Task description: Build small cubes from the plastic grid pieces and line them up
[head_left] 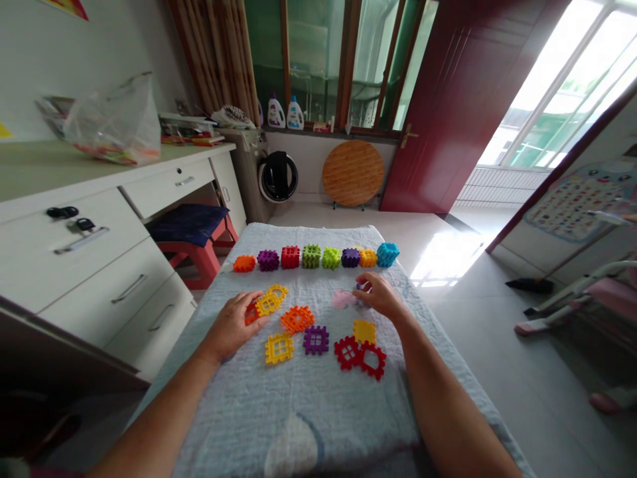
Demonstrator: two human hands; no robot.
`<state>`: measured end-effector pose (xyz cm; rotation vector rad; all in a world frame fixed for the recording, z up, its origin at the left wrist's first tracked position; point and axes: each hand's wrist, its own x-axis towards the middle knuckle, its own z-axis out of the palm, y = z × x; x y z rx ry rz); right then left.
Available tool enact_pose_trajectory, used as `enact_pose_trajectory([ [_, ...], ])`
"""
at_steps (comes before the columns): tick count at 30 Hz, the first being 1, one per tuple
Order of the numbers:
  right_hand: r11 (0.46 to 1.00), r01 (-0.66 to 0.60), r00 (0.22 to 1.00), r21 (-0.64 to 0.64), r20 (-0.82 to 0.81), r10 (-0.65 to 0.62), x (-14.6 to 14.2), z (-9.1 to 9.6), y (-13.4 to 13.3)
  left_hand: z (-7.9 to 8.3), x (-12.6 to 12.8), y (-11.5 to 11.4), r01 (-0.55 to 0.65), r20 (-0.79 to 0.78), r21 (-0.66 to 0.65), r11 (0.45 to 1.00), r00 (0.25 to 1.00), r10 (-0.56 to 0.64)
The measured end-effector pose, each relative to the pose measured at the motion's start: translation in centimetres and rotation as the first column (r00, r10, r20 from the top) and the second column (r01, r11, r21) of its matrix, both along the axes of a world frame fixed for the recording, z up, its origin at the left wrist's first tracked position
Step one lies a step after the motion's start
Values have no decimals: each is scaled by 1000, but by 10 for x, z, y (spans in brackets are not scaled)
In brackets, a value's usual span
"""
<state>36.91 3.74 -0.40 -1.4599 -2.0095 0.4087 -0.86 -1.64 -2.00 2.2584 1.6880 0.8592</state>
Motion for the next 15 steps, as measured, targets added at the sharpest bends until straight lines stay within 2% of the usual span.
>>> enact_pose_trajectory([
  [3,999,42,996,-17,-83,-43,6,2,0,2,-2,-2,42,20,-14,999,999,-42],
  [5,997,71,997,-36,-2,-71,10,3,0,2,-3,-2,57,43,-22,998,998,-56],
  [9,990,29,966,-140,259,8,10,4,-5,1,-4,-1,31,62,-11,999,998,-31],
  [11,989,24,951,-145,308,22,6,3,-7,1,-2,0,6,60,1,1000,998,-6],
  [15,995,3,951,-101,306,28,0,-2,-5,0,1,0,-33,82,30,999,996,31],
])
